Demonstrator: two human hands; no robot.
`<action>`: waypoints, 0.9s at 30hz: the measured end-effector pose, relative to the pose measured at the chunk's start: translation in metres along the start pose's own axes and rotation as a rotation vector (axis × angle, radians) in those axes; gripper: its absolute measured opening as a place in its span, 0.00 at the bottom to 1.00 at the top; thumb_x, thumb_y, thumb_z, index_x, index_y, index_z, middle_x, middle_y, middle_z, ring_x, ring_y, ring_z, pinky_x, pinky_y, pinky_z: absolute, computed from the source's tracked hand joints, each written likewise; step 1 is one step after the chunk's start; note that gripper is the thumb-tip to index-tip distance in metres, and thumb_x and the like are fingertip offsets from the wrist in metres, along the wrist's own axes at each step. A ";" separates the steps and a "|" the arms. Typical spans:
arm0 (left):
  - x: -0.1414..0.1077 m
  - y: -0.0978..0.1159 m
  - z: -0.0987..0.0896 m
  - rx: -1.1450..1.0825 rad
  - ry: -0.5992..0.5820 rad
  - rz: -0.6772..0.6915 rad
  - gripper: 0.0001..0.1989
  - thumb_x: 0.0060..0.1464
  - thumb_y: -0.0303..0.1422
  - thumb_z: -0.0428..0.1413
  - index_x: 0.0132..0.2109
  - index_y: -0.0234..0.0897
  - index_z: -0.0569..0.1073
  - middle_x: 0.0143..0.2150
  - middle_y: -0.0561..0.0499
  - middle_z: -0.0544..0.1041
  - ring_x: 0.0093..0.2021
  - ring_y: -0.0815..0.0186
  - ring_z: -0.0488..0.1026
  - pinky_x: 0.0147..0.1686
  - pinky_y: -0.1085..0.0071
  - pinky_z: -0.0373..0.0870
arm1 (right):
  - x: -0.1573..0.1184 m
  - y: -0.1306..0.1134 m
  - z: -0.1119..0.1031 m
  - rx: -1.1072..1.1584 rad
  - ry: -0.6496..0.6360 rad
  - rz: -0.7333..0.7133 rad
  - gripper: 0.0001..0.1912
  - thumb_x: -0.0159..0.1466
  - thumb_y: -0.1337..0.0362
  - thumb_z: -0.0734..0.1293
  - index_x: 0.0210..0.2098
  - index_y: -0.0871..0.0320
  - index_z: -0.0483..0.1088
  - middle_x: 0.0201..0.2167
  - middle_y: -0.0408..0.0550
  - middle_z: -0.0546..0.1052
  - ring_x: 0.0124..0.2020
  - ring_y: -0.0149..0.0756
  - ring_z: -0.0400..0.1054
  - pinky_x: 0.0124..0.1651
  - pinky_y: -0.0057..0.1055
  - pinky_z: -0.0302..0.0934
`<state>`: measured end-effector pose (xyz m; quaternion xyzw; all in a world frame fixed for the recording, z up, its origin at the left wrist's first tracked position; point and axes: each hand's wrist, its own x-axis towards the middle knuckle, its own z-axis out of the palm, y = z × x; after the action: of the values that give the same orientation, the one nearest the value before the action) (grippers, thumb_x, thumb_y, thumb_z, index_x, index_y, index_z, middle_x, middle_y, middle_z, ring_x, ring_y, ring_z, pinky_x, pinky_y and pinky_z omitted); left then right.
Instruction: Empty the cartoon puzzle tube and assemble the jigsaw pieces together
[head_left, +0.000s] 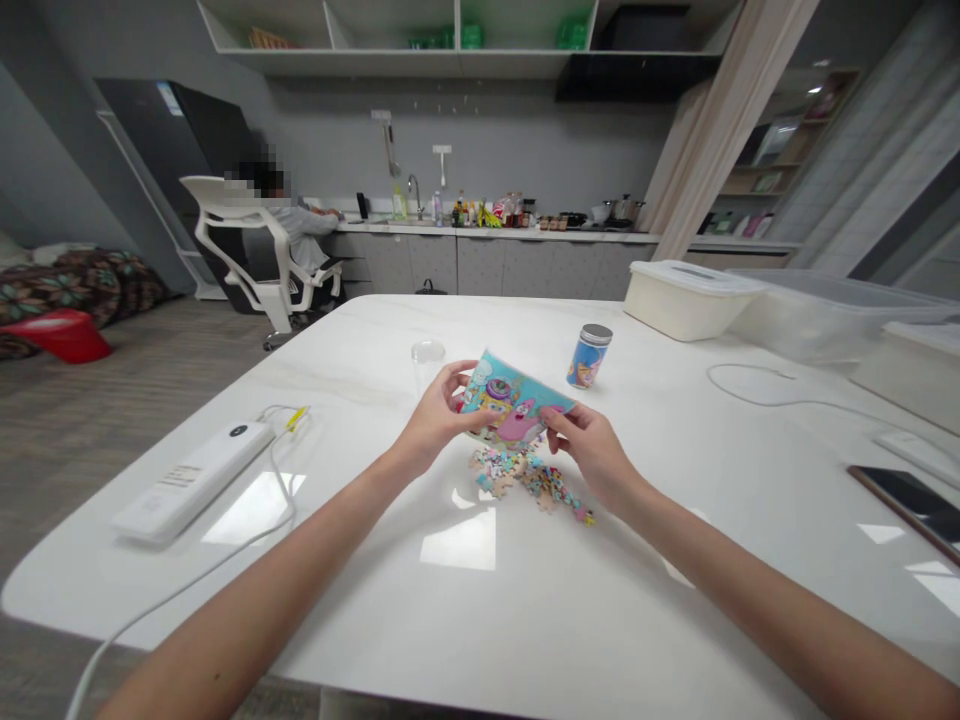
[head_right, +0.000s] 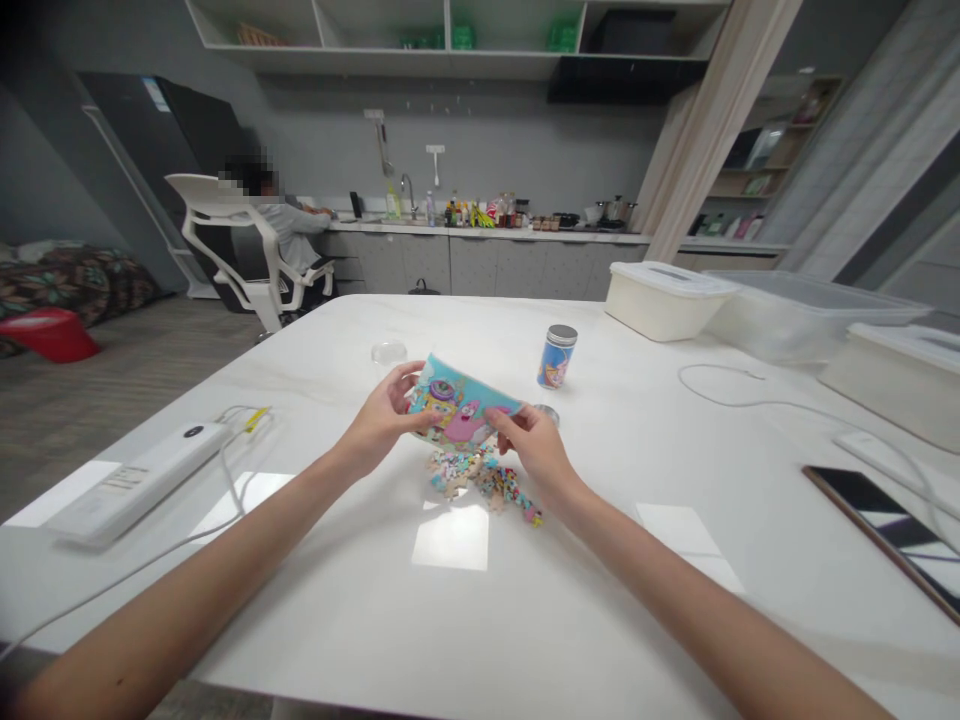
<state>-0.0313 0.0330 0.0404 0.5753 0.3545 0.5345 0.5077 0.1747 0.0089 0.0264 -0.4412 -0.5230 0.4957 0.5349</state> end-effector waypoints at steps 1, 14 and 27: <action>0.000 0.001 -0.001 -0.026 -0.006 -0.023 0.33 0.34 0.36 0.70 0.49 0.38 0.68 0.47 0.47 0.74 0.44 0.60 0.74 0.41 0.65 0.74 | -0.001 0.001 0.004 -0.009 0.091 0.036 0.20 0.52 0.48 0.73 0.27 0.59 0.71 0.17 0.38 0.65 0.18 0.27 0.57 0.23 0.26 0.56; -0.017 -0.036 0.000 -0.304 -0.013 -0.453 0.22 0.48 0.41 0.65 0.48 0.39 0.72 0.43 0.46 0.80 0.42 0.56 0.78 0.41 0.63 0.74 | -0.025 0.039 0.012 -0.028 0.307 0.061 0.18 0.57 0.49 0.71 0.38 0.52 0.64 0.21 0.41 0.76 0.21 0.37 0.71 0.24 0.31 0.68; -0.017 -0.001 0.001 0.563 0.083 0.116 0.11 0.54 0.39 0.57 0.35 0.40 0.63 0.28 0.57 0.72 0.29 0.66 0.71 0.30 0.72 0.68 | -0.028 0.022 0.014 -0.203 0.263 -0.228 0.20 0.58 0.51 0.68 0.41 0.53 0.57 0.22 0.38 0.73 0.20 0.35 0.70 0.20 0.28 0.63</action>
<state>-0.0332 0.0170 0.0355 0.6904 0.4758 0.4665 0.2816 0.1608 -0.0169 0.0026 -0.4917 -0.5425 0.3148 0.6040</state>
